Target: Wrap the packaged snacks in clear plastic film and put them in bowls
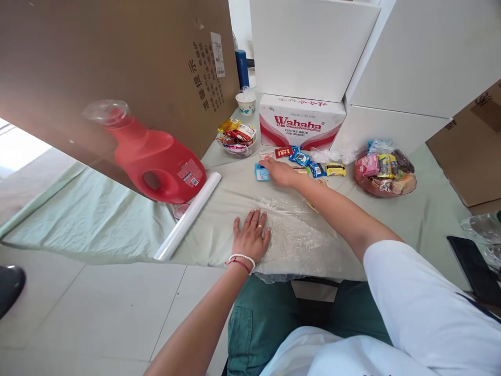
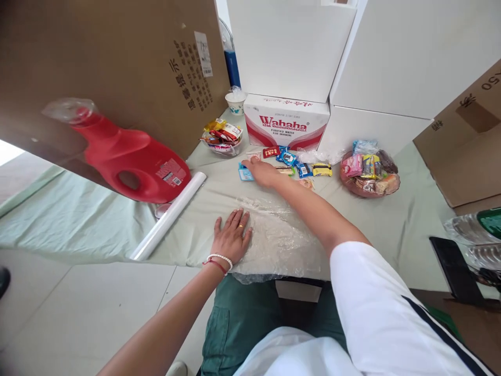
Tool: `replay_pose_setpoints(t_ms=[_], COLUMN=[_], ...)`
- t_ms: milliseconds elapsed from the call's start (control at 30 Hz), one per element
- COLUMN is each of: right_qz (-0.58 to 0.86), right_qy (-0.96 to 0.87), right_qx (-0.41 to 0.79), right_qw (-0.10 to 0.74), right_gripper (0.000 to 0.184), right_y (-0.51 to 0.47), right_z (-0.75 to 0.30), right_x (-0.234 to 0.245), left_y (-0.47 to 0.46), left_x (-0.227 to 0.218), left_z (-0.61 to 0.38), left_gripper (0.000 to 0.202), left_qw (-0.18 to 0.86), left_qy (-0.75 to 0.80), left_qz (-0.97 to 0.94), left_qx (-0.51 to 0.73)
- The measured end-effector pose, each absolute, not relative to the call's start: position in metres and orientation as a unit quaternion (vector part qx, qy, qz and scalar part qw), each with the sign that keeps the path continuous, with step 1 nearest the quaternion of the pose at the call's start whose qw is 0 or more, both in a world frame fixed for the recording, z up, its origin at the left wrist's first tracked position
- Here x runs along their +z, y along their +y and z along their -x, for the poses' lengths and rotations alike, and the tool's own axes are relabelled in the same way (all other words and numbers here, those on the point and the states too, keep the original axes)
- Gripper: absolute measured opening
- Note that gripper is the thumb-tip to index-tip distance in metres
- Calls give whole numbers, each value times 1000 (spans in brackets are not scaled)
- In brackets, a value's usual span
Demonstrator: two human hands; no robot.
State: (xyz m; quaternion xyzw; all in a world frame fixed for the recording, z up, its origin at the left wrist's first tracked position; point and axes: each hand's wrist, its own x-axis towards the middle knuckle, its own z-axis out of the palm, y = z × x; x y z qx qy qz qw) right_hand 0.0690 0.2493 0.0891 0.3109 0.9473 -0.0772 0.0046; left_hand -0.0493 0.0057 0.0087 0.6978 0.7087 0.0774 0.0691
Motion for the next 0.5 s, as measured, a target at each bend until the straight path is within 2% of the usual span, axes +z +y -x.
replay_pose_setpoints(t_ms=[67,167,333,500], right_qz=[-358,-464,-613,-670], right_qy=[928,880,790,733], right_qx=[-90,-74,-35,-82], right_qw=[-51,-73,-3,86], right_gripper=[68,58,43,37], right_y=[232,204,149,115], right_z=[-105,-181,-300,-344], right_x=[93,104,105,74], left_y=[6,5,5,6], left_x=[8,6,4,5], left_z=[50,51,52,51], left_gripper=[60,61,61,62], left_qw=[69,62,44,37], left_qy=[706,702,701,701], left_qz=[-699,-704,-708,-710], left_qx=[82,85,76,64])
